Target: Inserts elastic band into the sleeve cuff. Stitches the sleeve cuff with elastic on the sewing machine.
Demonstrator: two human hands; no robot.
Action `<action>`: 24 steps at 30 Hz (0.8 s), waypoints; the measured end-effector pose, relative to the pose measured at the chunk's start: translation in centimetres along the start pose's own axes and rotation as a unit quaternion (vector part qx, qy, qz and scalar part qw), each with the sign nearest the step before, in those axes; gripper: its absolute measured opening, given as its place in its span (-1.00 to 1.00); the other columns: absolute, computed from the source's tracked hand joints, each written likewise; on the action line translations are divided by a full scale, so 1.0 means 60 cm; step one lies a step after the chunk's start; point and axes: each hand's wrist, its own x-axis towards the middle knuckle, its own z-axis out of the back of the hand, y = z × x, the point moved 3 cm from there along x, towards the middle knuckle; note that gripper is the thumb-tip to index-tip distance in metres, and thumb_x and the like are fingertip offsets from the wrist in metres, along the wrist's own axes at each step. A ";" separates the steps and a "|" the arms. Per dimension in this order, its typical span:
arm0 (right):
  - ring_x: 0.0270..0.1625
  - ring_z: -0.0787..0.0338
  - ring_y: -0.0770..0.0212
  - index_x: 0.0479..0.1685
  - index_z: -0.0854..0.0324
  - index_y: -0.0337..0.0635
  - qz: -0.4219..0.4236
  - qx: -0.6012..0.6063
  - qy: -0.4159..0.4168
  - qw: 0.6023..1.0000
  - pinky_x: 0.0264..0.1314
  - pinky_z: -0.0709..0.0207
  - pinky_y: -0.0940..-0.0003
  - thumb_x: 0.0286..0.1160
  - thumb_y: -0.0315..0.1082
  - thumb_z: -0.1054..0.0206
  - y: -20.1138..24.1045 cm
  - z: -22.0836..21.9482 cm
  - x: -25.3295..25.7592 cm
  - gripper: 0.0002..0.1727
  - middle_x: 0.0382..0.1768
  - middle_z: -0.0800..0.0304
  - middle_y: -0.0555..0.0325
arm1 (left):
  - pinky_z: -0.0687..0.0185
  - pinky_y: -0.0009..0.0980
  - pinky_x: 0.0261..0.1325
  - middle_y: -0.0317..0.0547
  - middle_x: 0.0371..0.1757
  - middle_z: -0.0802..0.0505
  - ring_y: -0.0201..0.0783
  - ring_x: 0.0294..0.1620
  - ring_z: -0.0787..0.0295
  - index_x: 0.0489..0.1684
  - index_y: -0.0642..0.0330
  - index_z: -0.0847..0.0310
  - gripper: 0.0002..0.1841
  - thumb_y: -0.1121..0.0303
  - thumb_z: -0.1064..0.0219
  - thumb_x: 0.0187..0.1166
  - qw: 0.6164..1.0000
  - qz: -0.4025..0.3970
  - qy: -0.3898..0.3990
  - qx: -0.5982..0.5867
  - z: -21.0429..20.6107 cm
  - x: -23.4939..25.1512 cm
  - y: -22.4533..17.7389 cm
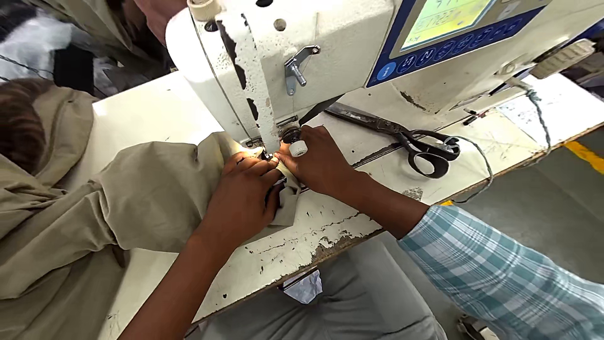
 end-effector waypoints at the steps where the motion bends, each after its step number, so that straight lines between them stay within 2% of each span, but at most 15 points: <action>1: 0.00 -0.75 -0.07 -0.24 -0.81 -0.12 -0.003 0.000 0.000 1.000 -0.02 -0.48 -0.05 0.70 -0.15 -0.23 0.001 -0.001 0.001 -0.68 0.00 -0.79 -0.01 | -0.29 0.08 0.64 -0.17 0.21 -0.90 -0.10 0.36 -0.76 -0.07 0.09 -0.88 -0.59 0.17 -0.04 0.61 1.000 -0.001 -0.003 0.004 0.000 0.001 0.000; 6: 0.10 -0.72 -0.08 -0.16 -0.83 -0.10 -0.012 -0.005 0.003 1.000 0.10 -0.47 -0.08 0.70 -0.17 -0.22 0.004 -0.008 0.003 -0.70 0.08 -0.78 0.03 | -0.35 0.10 0.57 -0.19 0.17 -0.91 -0.12 0.32 -0.77 -0.14 0.07 -0.88 -0.59 0.15 -0.04 0.60 0.999 -0.016 -0.027 -0.010 -0.003 0.002 0.010; 8: 0.16 -0.72 -0.10 -0.15 -0.83 -0.12 -0.011 0.000 -0.005 1.000 0.16 -0.47 -0.12 0.70 -0.18 -0.23 0.002 -0.013 0.003 -0.71 0.09 -0.80 0.01 | -0.35 0.12 0.57 -0.20 0.22 -0.90 -0.11 0.38 -0.74 -0.09 0.03 -0.89 -0.61 0.13 -0.09 0.60 0.999 -0.012 -0.035 -0.010 -0.002 0.001 0.011; 10: 0.24 -0.72 -0.11 -0.16 -0.82 -0.15 -0.009 0.048 -0.027 0.998 0.26 -0.48 -0.15 0.68 -0.21 -0.26 -0.002 -0.014 -0.007 -0.74 0.13 -0.80 0.01 | -0.27 0.24 0.60 -0.17 0.29 -0.84 -0.02 0.48 -0.65 0.03 0.00 -0.88 -0.65 0.17 -0.13 0.62 0.998 0.005 -0.050 0.024 0.007 -0.012 -0.013; 11: 0.27 -0.74 -0.09 -0.15 -0.83 -0.16 0.000 0.094 -0.049 0.994 0.30 -0.51 -0.16 0.65 -0.27 -0.30 -0.005 -0.008 -0.017 -0.79 0.14 -0.82 0.01 | -0.29 0.29 0.55 -0.14 0.25 -0.85 0.01 0.43 -0.68 0.02 0.00 -0.89 -0.67 0.23 -0.15 0.63 0.996 0.014 -0.085 0.035 0.017 -0.022 -0.031; 12: 0.30 -0.76 -0.04 -0.09 -0.86 -0.15 0.011 0.156 -0.066 0.985 0.35 -0.54 -0.11 0.59 -0.39 -0.32 -0.007 0.002 -0.029 -0.81 0.14 -0.85 0.05 | -0.34 0.24 0.47 -0.19 0.16 -0.88 -0.04 0.33 -0.73 -0.03 -0.03 -0.90 -0.68 0.26 -0.13 0.64 0.992 0.020 -0.121 0.038 0.026 -0.033 -0.047; 13: 0.29 -0.75 0.07 -0.03 -0.88 -0.10 0.028 0.215 -0.076 0.973 0.38 -0.57 0.02 0.50 -0.51 -0.24 -0.009 0.012 -0.045 -0.71 0.14 -0.87 0.16 | -0.36 0.15 0.39 -0.27 0.08 -0.91 -0.14 0.25 -0.76 -0.09 -0.07 -0.90 -0.65 0.28 -0.08 0.62 0.990 0.019 -0.135 0.030 0.031 -0.043 -0.056; 15: 0.16 -0.72 0.26 -0.07 -0.86 -0.01 0.088 0.270 -0.072 0.956 0.25 -0.54 0.24 0.27 -0.61 -0.10 -0.003 0.024 -0.079 -0.55 0.12 -0.89 0.35 | -0.38 0.09 0.31 -0.39 0.06 -0.91 -0.23 0.21 -0.77 -0.08 -0.10 -0.88 -0.60 0.24 0.01 0.63 0.996 0.004 -0.089 0.011 0.028 -0.057 -0.058; 16: 0.14 -0.72 0.30 -0.04 -0.85 -0.01 0.112 0.278 -0.048 0.953 0.21 -0.55 0.29 0.21 -0.61 -0.11 0.002 0.027 -0.092 -0.53 0.15 -0.89 0.38 | -0.37 0.09 0.27 -0.41 0.07 -0.91 -0.22 0.21 -0.76 -0.06 -0.10 -0.87 -0.59 0.15 0.03 0.67 0.998 -0.004 -0.056 0.006 0.025 -0.062 -0.051; 19: 0.00 -0.69 0.33 0.12 -0.76 0.00 0.122 0.231 0.022 0.965 -0.03 -0.59 0.35 0.03 -0.51 -0.27 0.011 0.030 -0.101 -0.47 0.09 -0.85 0.40 | -0.33 0.09 0.25 -0.43 0.13 -0.88 -0.13 0.23 -0.64 0.06 -0.22 -0.88 -0.45 -0.30 -0.04 0.60 0.999 -0.032 0.013 0.031 0.040 -0.052 -0.016; 20: -0.08 -0.67 0.32 0.16 -0.74 0.01 0.115 0.208 0.030 0.971 -0.14 -0.58 0.35 -0.01 -0.45 -0.31 0.011 0.028 -0.102 -0.46 -0.02 -0.79 0.38 | -0.38 0.15 0.24 -0.36 0.06 -0.88 -0.03 0.22 -0.65 0.05 -0.20 -0.89 -0.44 -0.33 -0.10 0.55 0.997 -0.039 0.018 0.058 0.049 -0.046 -0.009; 21: -0.14 -0.64 0.31 0.20 -0.72 0.01 0.106 0.188 0.041 0.976 -0.21 -0.55 0.33 -0.02 -0.38 -0.35 0.011 0.026 -0.104 -0.43 -0.11 -0.74 0.36 | -0.41 0.18 0.18 -0.27 -0.04 -0.86 0.06 0.17 -0.66 -0.06 -0.12 -0.88 -0.53 -0.23 -0.20 0.53 0.995 -0.045 0.015 0.086 0.060 -0.039 -0.009; 22: -0.17 -0.64 0.31 0.25 -0.73 0.01 0.102 0.178 0.050 0.977 -0.23 -0.54 0.31 0.01 -0.30 -0.38 0.011 0.024 -0.105 -0.42 -0.14 -0.72 0.34 | -0.40 0.19 0.11 -0.18 -0.14 -0.82 0.13 0.10 -0.66 -0.21 -0.02 -0.82 -0.70 -0.01 -0.32 0.49 0.993 -0.051 0.004 0.110 0.070 -0.034 -0.025; 23: -0.18 -0.65 0.32 0.24 -0.74 0.02 0.105 0.171 0.055 0.978 -0.22 -0.55 0.30 0.06 -0.20 -0.40 0.012 0.023 -0.104 -0.44 -0.15 -0.72 0.34 | -0.47 0.18 0.04 -0.13 -0.20 -0.83 0.13 0.02 -0.72 -0.30 0.03 -0.79 -0.87 0.23 -0.38 0.43 0.989 -0.062 -0.026 0.130 0.080 -0.029 -0.060; 24: -0.16 -0.67 0.32 0.18 -0.76 0.03 0.115 0.166 0.062 0.977 -0.19 -0.53 0.28 0.10 -0.06 -0.43 0.012 0.024 -0.102 -0.47 -0.14 -0.73 0.33 | -0.49 0.09 0.02 -0.16 -0.18 -0.84 0.04 -0.04 -0.74 -0.28 0.03 -0.78 -0.89 0.39 -0.31 0.47 0.984 -0.083 -0.069 0.139 0.080 -0.028 -0.106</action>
